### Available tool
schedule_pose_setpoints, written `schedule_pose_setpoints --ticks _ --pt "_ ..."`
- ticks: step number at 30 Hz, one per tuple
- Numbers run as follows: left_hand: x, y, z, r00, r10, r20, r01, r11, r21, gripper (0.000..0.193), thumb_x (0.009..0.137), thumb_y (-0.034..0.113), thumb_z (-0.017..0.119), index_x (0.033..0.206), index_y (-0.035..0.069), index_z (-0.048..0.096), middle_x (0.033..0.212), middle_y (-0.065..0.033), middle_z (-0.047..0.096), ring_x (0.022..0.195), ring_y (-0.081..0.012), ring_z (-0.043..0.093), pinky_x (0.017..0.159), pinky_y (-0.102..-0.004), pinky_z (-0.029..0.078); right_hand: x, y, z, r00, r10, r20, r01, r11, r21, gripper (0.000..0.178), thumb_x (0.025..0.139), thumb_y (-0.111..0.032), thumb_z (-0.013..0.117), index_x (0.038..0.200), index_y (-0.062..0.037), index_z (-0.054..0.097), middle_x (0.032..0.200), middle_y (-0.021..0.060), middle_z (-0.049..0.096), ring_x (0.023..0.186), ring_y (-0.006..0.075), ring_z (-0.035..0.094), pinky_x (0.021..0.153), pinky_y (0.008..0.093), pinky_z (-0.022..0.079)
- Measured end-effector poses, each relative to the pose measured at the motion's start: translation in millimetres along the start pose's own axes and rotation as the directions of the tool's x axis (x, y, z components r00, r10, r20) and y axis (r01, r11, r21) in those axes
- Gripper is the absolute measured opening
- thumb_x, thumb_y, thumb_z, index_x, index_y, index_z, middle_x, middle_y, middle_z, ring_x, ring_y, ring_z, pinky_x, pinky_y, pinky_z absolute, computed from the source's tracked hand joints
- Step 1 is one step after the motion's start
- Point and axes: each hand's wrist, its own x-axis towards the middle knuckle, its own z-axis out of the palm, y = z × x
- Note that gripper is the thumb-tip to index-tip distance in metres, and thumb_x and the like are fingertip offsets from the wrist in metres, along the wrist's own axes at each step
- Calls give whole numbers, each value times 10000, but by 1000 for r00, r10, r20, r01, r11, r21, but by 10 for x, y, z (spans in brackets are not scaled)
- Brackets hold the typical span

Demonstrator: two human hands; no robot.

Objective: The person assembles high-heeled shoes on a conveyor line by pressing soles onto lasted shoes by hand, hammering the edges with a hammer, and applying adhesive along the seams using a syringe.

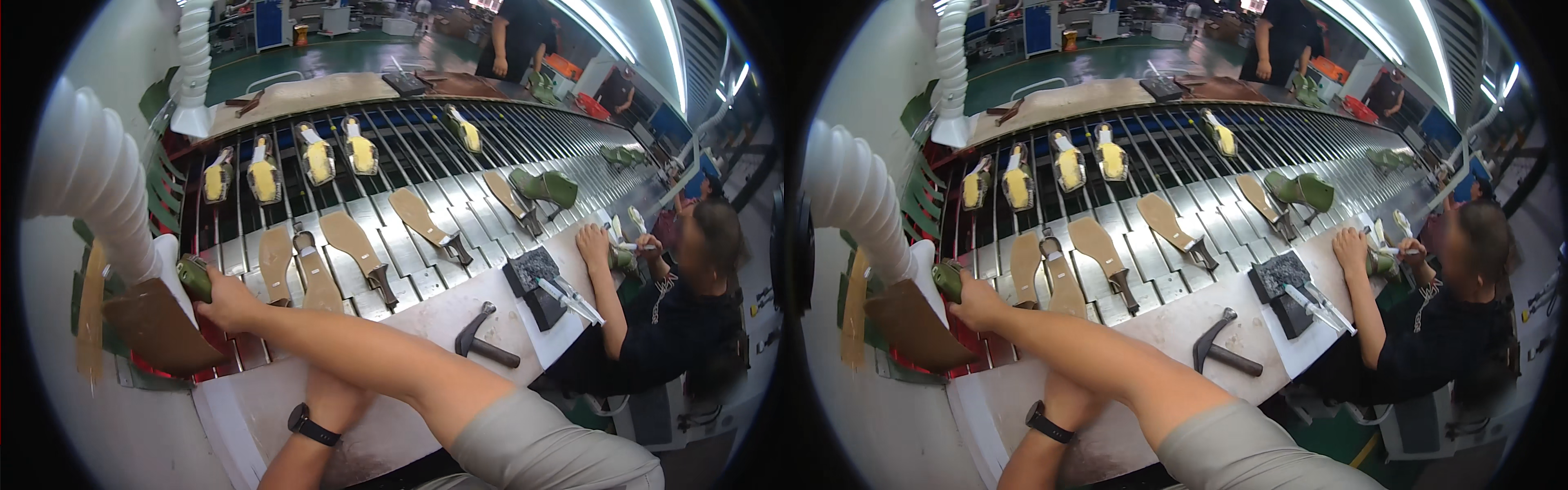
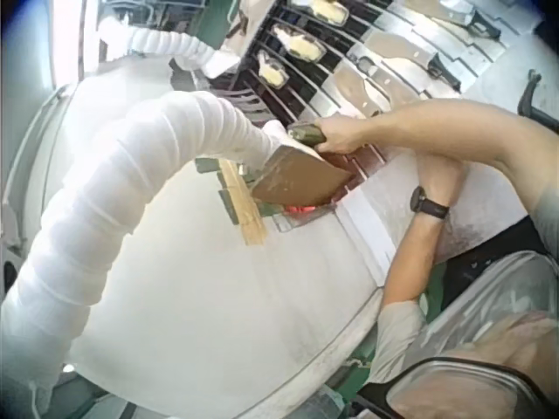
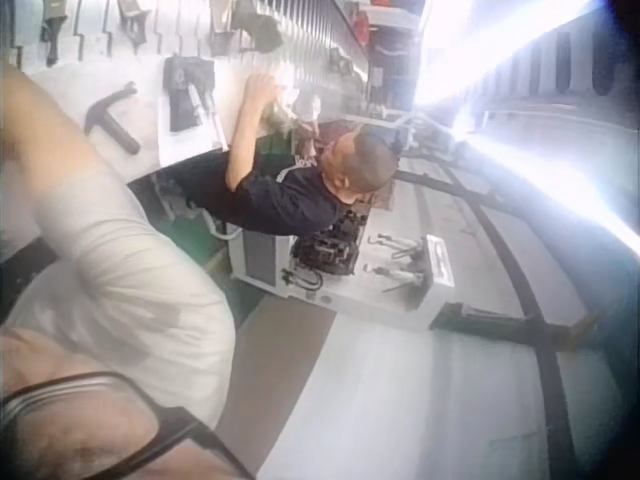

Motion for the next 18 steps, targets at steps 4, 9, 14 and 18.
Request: schedule_pose_setpoints --ticks 4,9,14,18 --pt "-32 33 -130 999 -10 34 3 977 215 597 888 278 797 1391 4 628 1462 -245 589 1396 -459 490 1195 -616 327 -132 38 -658 961 -278 8 273 937 -218 591 854 -274 787 1320 51 625 1235 289 709 1221 460 656 1072 501 523" --pt "31 112 -96 995 -77 56 56 946 320 835 836 283 845 1502 -73 489 1600 -266 463 1514 -437 401 1278 -613 229 -194 677 -3093 989 30 -148 -136 602 -787 373 872 -283 748 1137 -21 727 1153 206 755 1141 399 709 983 512 567" --pt "59 118 -77 989 -124 76 89 930 357 832 810 281 845 1480 -74 502 1558 -261 500 1482 -438 432 1262 -619 245 -962 1821 -5056 785 564 -255 -290 -29 -957 291 861 -193 773 1111 -52 823 1254 168 776 1183 331 741 978 452 605" --pt "81 123 -82 984 -151 100 108 933 343 799 869 395 804 1466 -61 530 1539 -251 516 1474 -424 449 1259 -630 234 -1441 2485 -5578 501 787 -360 -445 -122 -887 399 888 -183 750 1266 -55 769 1376 174 724 1244 358 711 1033 439 582"
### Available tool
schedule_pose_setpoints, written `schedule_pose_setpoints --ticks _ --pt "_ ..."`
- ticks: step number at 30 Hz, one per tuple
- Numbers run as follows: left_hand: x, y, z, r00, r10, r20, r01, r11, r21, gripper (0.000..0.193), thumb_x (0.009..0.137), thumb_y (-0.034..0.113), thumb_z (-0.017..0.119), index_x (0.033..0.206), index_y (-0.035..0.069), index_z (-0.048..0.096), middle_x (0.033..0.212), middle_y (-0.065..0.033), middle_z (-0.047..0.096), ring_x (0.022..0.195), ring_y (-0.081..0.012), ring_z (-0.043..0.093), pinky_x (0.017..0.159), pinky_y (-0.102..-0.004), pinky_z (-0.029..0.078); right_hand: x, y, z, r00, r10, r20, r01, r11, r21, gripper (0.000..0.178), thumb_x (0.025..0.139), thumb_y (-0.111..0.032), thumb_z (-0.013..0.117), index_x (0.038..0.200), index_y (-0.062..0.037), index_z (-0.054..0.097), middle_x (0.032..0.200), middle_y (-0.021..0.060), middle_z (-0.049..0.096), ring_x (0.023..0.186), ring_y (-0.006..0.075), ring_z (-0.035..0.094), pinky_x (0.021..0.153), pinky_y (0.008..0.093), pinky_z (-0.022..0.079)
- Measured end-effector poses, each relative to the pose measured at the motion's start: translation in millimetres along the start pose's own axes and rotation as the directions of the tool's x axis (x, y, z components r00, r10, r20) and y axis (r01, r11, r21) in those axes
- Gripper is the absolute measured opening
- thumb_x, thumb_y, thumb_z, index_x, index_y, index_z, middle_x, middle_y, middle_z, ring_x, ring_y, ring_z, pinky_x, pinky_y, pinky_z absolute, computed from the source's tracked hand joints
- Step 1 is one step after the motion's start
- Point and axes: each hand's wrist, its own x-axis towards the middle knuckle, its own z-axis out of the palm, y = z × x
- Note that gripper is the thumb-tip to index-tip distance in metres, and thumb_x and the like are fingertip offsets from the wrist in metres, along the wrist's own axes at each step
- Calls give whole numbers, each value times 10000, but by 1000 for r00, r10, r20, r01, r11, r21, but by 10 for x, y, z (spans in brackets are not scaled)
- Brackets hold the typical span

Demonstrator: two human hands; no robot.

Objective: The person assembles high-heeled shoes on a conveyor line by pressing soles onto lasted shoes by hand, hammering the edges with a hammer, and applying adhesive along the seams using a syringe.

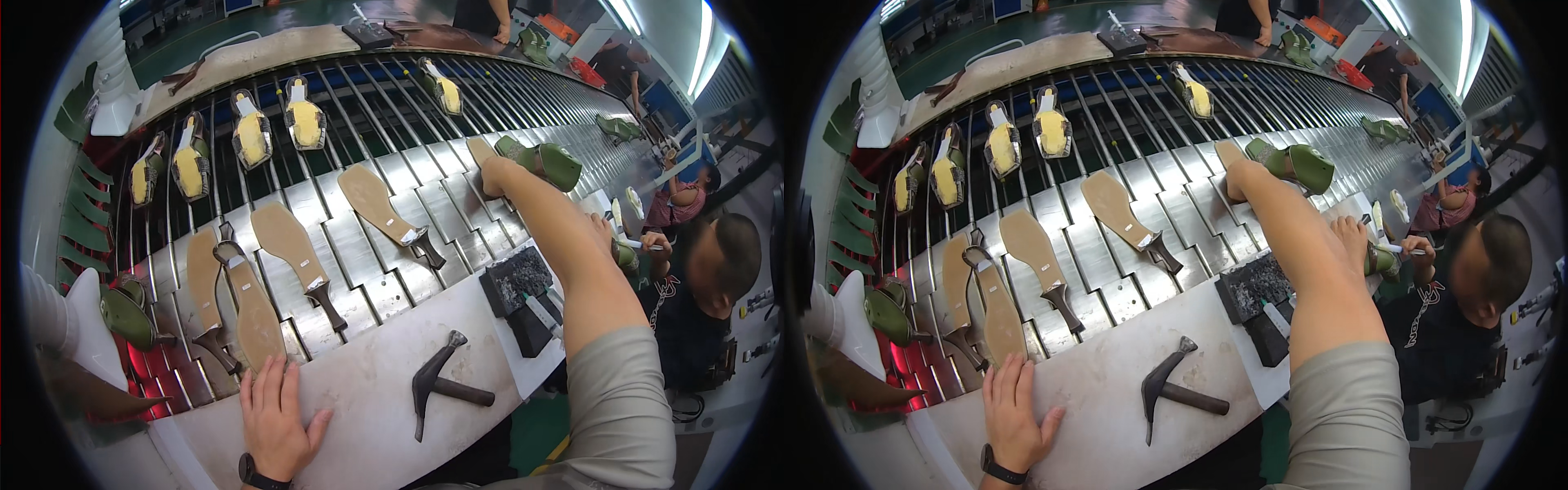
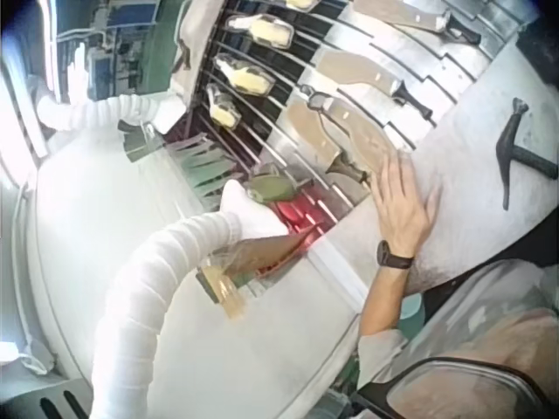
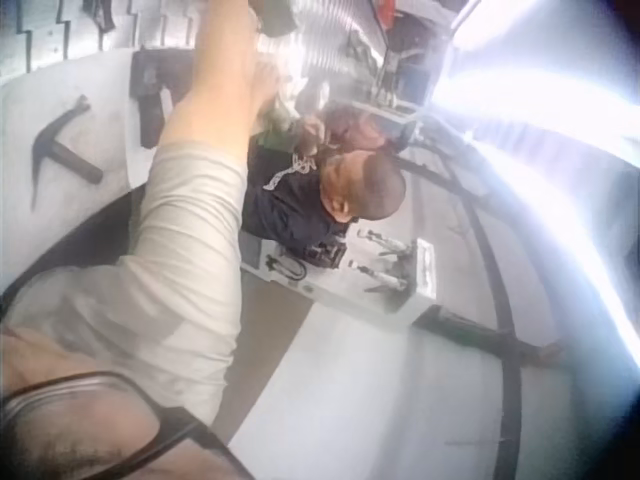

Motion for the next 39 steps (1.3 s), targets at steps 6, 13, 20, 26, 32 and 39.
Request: schedule_pose_setpoints --ticks 6,13,20,26,32,39 --pt "8 -52 34 1000 6 -23 -5 1000 3 808 833 360 821 1471 -42 531 1517 -257 529 1440 -452 478 1237 -640 274 72 93 160 852 185 -490 21 923 384 291 924 -154 661 1142 -3 780 1242 280 742 1183 414 721 1009 474 585" --pt "84 -65 -6 1000 -9 -9 10 999 52 840 781 323 821 1475 -50 529 1515 -280 534 1426 -488 485 1220 -669 291 309 516 -525 644 343 -684 155 816 556 329 958 -231 640 1078 45 774 1133 311 754 1120 472 722 982 521 577" --pt "-101 -217 112 999 -30 12 29 994 101 772 986 546 579 1475 -46 500 1461 -330 554 1329 -518 560 1137 -716 353 1012 359 -1248 484 305 -820 214 867 449 435 961 -277 621 1285 -6 725 1188 285 757 1157 433 726 1021 520 567" --pt "-292 -311 227 999 -36 0 35 982 185 905 975 801 486 1464 40 513 1365 -274 624 1210 -480 642 1035 -721 434 1724 -244 -1284 729 261 -633 93 878 470 894 923 -451 770 1561 4 340 1353 373 642 1274 486 653 1083 519 540" --pt "-38 -119 -60 994 -103 27 100 991 86 688 923 588 713 1307 19 651 1396 -243 620 1298 -426 593 1130 -681 382 1046 -337 -1398 742 147 -655 32 967 253 737 920 -365 788 1459 -14 429 1373 343 633 1243 484 675 1041 508 575" --pt "-54 -104 -113 995 -11 -99 12 1000 12 783 821 380 824 1444 -11 554 1446 -241 568 1342 -430 533 1203 -596 338 -840 -137 -1273 757 171 -631 183 871 455 711 941 -464 699 1328 100 505 1197 341 723 1131 481 717 989 513 574"
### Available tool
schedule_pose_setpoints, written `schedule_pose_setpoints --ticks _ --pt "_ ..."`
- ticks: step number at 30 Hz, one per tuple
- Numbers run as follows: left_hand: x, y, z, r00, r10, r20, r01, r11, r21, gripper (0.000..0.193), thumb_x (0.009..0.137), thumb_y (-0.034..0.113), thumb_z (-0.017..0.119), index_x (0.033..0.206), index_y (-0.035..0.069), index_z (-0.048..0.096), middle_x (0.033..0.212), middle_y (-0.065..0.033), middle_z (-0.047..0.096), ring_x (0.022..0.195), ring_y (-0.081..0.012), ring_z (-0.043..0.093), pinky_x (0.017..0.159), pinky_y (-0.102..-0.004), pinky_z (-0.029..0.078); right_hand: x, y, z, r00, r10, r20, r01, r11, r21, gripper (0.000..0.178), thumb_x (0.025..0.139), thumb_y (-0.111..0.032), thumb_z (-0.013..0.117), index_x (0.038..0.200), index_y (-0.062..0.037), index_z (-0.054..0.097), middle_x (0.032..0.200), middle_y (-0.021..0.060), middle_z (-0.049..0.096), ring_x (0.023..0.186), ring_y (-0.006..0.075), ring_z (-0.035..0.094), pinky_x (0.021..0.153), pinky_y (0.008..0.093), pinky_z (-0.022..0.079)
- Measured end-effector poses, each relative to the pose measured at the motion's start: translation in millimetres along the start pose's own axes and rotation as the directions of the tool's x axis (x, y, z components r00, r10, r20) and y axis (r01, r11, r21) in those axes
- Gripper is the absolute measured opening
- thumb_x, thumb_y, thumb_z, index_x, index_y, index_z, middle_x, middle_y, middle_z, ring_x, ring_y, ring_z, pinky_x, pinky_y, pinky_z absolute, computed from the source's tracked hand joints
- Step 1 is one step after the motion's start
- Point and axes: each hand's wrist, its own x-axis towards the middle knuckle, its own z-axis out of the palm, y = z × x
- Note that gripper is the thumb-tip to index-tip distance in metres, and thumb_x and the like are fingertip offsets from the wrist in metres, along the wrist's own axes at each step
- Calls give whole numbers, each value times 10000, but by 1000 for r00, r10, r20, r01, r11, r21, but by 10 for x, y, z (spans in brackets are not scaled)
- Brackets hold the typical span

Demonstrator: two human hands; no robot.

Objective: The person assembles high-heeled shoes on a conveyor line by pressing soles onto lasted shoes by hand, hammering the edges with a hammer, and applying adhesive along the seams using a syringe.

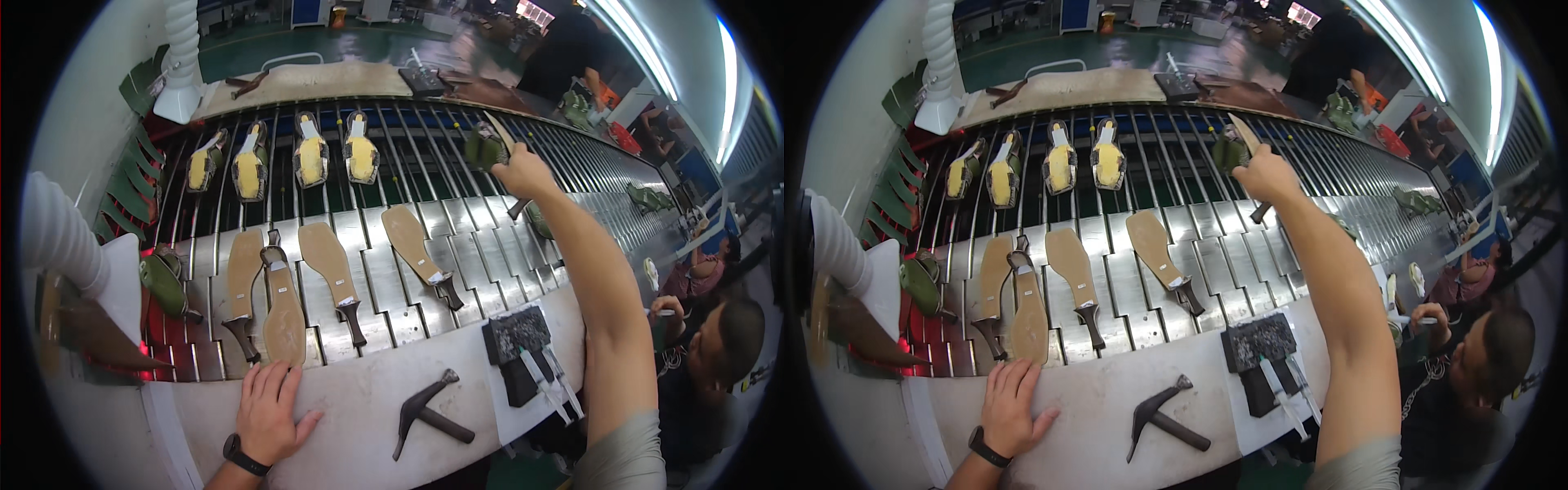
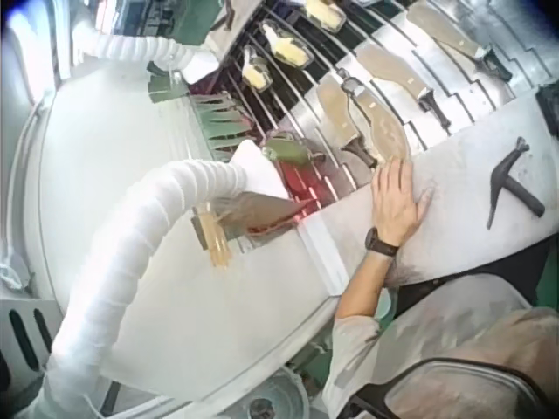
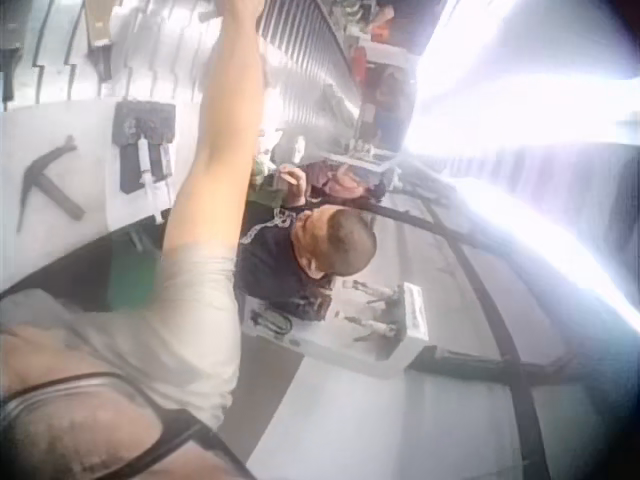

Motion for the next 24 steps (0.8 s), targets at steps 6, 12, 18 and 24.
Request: schedule_pose_setpoints --ticks 6,12,18,24 --pt "-258 -33 93 899 115 -422 -148 988 -46 846 782 313 876 1488 16 517 1532 -229 525 1405 -420 508 1231 -627 324 -2386 -933 -380 917 -291 273 -164 350 923 624 978 -436 724 1347 51 597 1113 175 722 1025 259 728 851 404 600" --pt "-829 236 -310 691 400 -602 -198 906 374 636 756 226 843 1343 89 640 1410 -104 639 1307 -327 594 1202 -708 313 -4745 -1826 55 519 -710 476 -731 -80 678 622 1114 -554 503 1349 15 583 1089 167 727 719 278 754 562 386 625" --pt "-1099 33 -583 772 -83 -630 -245 876 -416 500 808 165 924 1227 27 690 1086 -109 735 976 -296 726 946 -419 575 -4923 -1903 971 813 -450 370 -509 -239 827 294 1117 -249 598 1255 10 616 1023 150 743 821 242 765 741 373 641" --pt "-871 -341 -540 929 -302 -215 -243 -59 -968 494 1025 349 724 1368 13 609 1205 -69 740 1019 -185 738 911 -356 598 -4717 -1592 770 987 -78 -137 155 643 750 358 988 -187 749 1217 76 667 897 205 758 827 277 767 779 406 587"
